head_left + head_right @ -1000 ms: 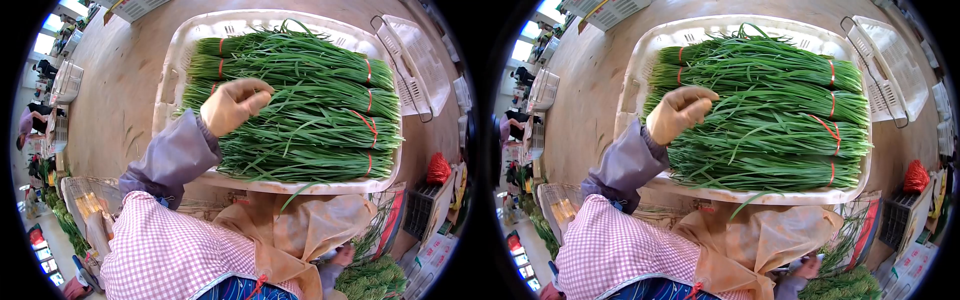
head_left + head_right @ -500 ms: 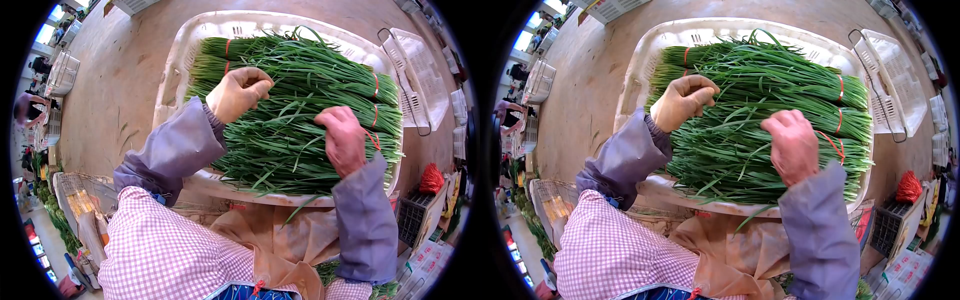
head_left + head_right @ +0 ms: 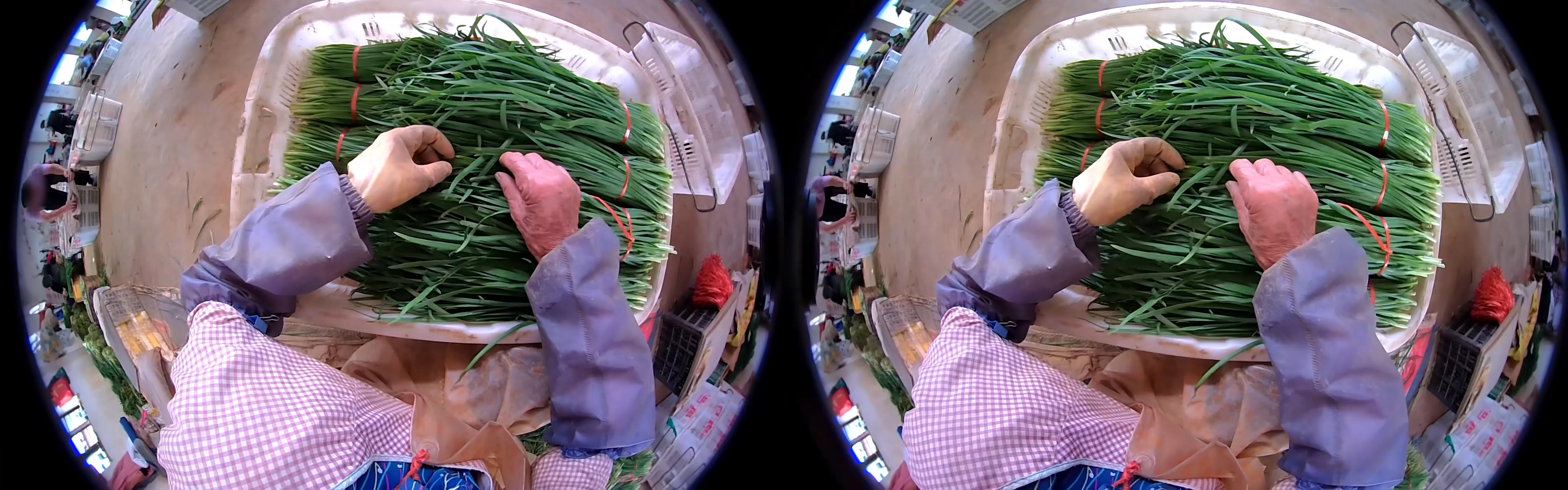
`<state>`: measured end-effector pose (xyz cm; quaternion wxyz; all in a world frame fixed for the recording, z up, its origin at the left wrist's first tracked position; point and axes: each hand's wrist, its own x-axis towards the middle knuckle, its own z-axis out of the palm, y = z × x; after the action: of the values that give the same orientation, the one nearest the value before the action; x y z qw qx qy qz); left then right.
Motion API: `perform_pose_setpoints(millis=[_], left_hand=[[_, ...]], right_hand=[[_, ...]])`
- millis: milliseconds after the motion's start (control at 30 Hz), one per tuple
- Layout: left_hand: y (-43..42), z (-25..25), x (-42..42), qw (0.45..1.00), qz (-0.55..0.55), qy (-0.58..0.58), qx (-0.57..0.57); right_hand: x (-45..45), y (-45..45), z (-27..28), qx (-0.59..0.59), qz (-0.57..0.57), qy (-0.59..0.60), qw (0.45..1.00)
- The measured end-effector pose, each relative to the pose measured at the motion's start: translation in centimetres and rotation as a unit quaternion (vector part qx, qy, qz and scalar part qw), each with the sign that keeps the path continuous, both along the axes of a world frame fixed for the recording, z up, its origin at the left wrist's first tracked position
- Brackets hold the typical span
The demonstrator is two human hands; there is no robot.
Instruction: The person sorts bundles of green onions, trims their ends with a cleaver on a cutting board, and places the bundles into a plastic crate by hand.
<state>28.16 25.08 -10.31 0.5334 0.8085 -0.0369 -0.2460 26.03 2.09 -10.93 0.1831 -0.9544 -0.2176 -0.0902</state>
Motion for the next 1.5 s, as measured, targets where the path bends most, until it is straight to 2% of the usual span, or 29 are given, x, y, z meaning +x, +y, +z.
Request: perform_pose_setpoints(millis=[167, 267, 500, 633, 667, 733, 767, 833, 933, 1067, 1133, 1367, 1500], left_hand=[[-0.7, 0.3, 0.0, 1.000, 0.015, -0.014, 0.019], [-1.1, -0.1, -0.1, 0.997, 0.012, -0.070, 0.035], [-1.3, -1.1, 0.4, 0.995, 0.004, -0.104, 0.007], [-0.4, -0.8, 1.2, 0.994, 0.056, 0.026, -0.087], [-0.1, -0.4, 1.5, 0.993, 0.100, 0.027, -0.059], [1.3, -0.9, 2.3, 0.979, 0.162, 0.041, -0.118], [2.1, -1.0, 2.6, 0.967, 0.171, 0.046, -0.183], [2.9, 1.0, 2.5, 0.971, 0.097, 0.047, -0.216], [3.5, 3.8, 1.1, 0.978, -0.003, 0.073, -0.193], [3.9, 5.4, -1.3, 0.977, -0.102, 0.142, -0.119], [4.4, 4.6, -2.2, 0.960, -0.128, 0.198, -0.150], [3.8, 3.0, -2.9, 0.971, -0.118, 0.206, -0.027], [4.3, 3.0, -2.8, 0.977, -0.088, 0.193, -0.036]], right_hand=[[0.1, -0.3, -0.7, 0.012, 0.012, -0.013, 1.000], [0.0, -0.2, -0.9, 0.009, 0.007, -0.018, 1.000], [-0.2, -0.3, -1.2, 0.021, 0.004, -0.021, 1.000], [-0.2, -0.3, -1.1, 0.031, 0.012, -0.023, 0.999], [-0.2, -0.3, -1.0, 0.035, 0.014, -0.023, 0.999], [-0.2, -0.3, -0.9, 0.045, 0.019, -0.029, 0.998], [-0.2, -0.3, -0.9, 0.050, 0.022, -0.034, 0.998], [-0.2, -0.3, -0.9, 0.057, 0.033, -0.044, 0.997], [-0.1, -0.3, -0.7, 0.069, 0.066, -0.055, 0.994], [-0.6, 0.4, 0.6, 0.116, 0.138, -0.038, 0.983], [-0.8, 0.6, 0.9, 0.139, 0.180, -0.012, 0.974], [-1.4, 1.9, 0.4, 0.057, 0.174, -0.012, 0.983], [-1.7, 2.6, -0.2, 0.009, 0.175, -0.040, 0.984]])
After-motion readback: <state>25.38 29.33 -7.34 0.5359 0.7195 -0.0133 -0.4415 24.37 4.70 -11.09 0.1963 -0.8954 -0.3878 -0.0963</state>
